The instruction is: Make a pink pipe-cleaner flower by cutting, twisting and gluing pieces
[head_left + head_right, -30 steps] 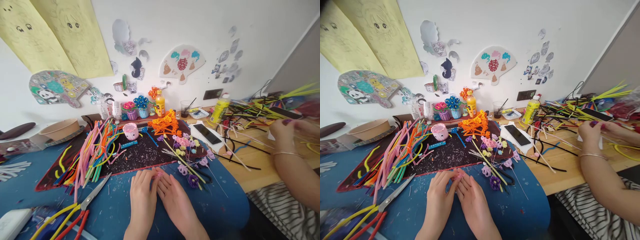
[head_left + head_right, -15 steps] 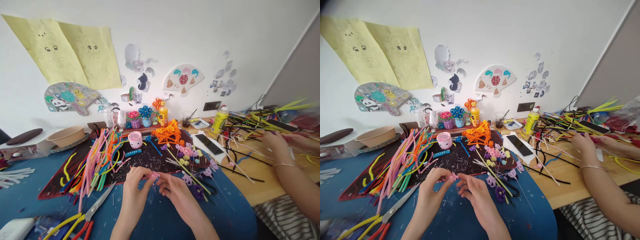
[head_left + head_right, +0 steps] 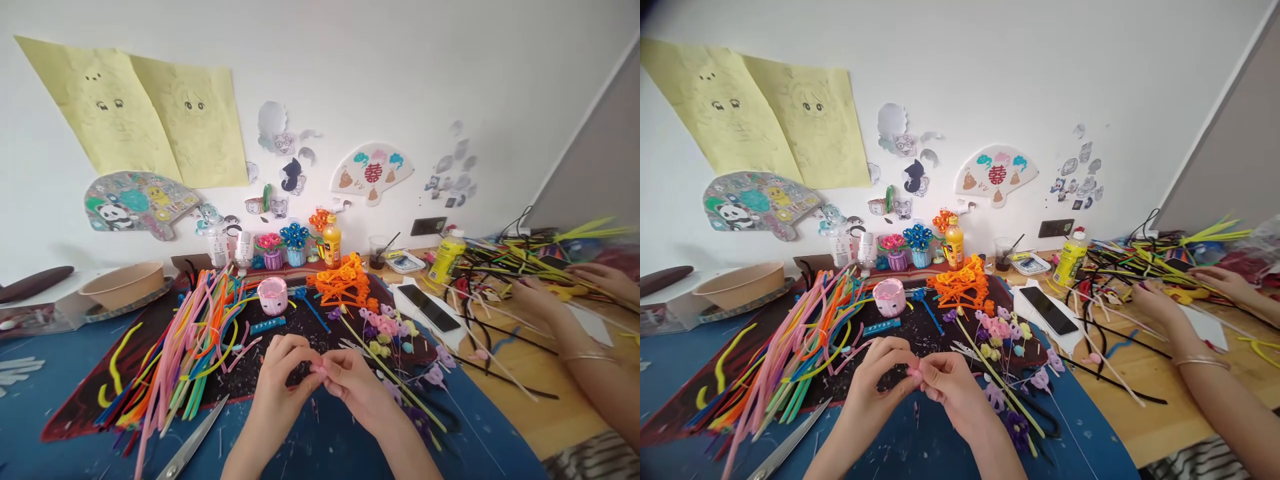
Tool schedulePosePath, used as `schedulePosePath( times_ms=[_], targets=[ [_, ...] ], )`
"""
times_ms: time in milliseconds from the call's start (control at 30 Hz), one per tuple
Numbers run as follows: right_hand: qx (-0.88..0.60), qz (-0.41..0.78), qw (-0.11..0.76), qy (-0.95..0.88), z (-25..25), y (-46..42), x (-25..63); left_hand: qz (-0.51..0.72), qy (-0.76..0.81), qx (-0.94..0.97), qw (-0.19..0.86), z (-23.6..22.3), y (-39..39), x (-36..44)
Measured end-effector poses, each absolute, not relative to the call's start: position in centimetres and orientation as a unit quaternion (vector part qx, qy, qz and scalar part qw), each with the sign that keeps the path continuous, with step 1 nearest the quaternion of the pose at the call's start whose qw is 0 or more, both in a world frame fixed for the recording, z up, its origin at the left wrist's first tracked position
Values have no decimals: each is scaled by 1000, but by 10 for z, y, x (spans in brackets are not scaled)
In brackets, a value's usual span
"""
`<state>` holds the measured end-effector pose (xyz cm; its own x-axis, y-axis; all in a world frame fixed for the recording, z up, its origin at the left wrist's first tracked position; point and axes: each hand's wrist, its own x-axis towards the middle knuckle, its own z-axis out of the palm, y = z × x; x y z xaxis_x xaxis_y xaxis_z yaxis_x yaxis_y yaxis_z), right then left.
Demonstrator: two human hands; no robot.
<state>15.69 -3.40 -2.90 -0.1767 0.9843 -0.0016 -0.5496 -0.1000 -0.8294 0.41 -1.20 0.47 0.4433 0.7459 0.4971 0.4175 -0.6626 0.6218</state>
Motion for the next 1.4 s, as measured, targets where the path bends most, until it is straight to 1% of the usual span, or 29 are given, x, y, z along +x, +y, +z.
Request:
schedulePosePath(
  times_ms=[133,267,400,633,767,1000,1100,1233,1400],
  targets=[
    [-304,690,572,-323,-29,-37,158,377,333,826,254,5,-13,1],
    [-335,673,587,-299,-32,-38,158,377,339,823,255,-1,-14,-1],
    [-351,649,605,-299,-36,-38,156,395,347,818,234,-7,-16,2],
    [-335,672,568,-338,-47,-40,159,428,329,825,169,-10,-18,7],
    [-293,697,551,-354,-48,-42,162,448,299,832,132,-7,-18,9],
    [-275,704,536,-376,-45,-40,158,502,301,803,114,-10,-16,11],
    [-279,702,535,-378,-42,-39,157,495,288,814,95,-11,-14,9],
    [-301,691,532,-386,-40,-40,159,450,275,848,57,-11,-11,4],
    [-304,691,513,-407,-45,-42,161,423,272,861,68,-11,-14,1]
  ],
)
